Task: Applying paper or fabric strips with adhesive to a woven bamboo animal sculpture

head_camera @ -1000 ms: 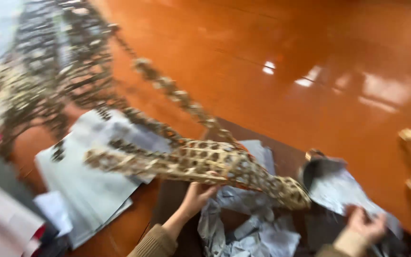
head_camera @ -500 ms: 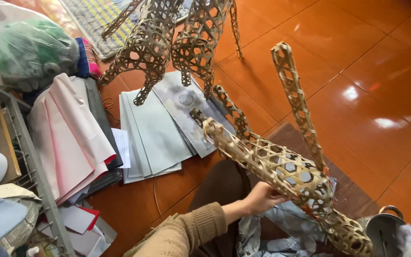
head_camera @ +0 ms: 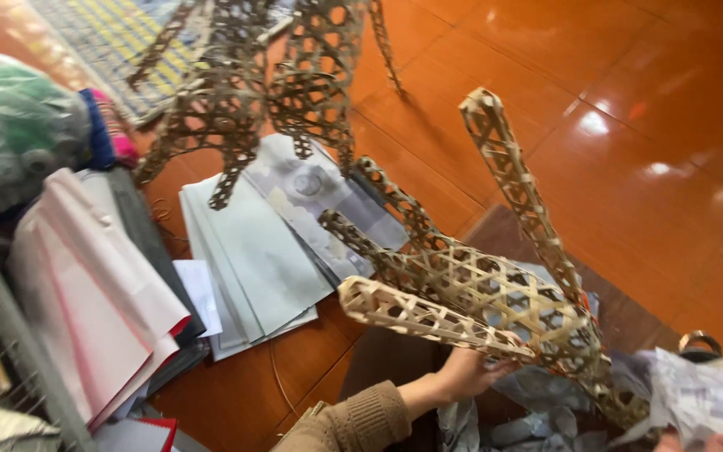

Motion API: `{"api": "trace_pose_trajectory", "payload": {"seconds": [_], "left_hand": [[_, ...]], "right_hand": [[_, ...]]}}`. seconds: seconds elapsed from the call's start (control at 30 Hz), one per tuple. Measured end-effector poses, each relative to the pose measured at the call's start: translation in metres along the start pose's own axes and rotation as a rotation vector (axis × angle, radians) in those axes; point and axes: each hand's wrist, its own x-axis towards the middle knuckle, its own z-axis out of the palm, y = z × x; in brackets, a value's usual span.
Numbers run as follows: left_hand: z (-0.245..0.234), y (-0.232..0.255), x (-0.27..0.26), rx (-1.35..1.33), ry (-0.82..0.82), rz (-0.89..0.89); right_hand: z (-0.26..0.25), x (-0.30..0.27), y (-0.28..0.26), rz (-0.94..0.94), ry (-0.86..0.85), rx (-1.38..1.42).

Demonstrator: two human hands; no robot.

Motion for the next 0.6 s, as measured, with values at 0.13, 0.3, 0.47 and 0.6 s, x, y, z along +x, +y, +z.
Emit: {"api": "trace_pose_trajectory", "payload": {"seconds": [0.13, 0.3, 0.47, 0.6], "left_hand": [[-0.006, -0.013, 0.006, 0.208, -0.028, 0.178], [-0.001, -0.021, 0.008, 0.148, -0.076, 0.174], [0.004, 0.02, 0.019, 0.113, -0.043, -0.007], [-0.002, -0.004, 0.013, 0.146, -0.094, -0.083]], "right_hand": [[-0.058, 0.049, -0.096, 0.045, -0.148, -0.205], [-0.072, 0.155, -0.242, 0.751, -0.226, 0.781], [-0.056, 0.199, -0.305, 0.26, -0.726, 1.051], [-0.046, 0.222, -0.322, 0.168, -0.814, 1.108]]}}
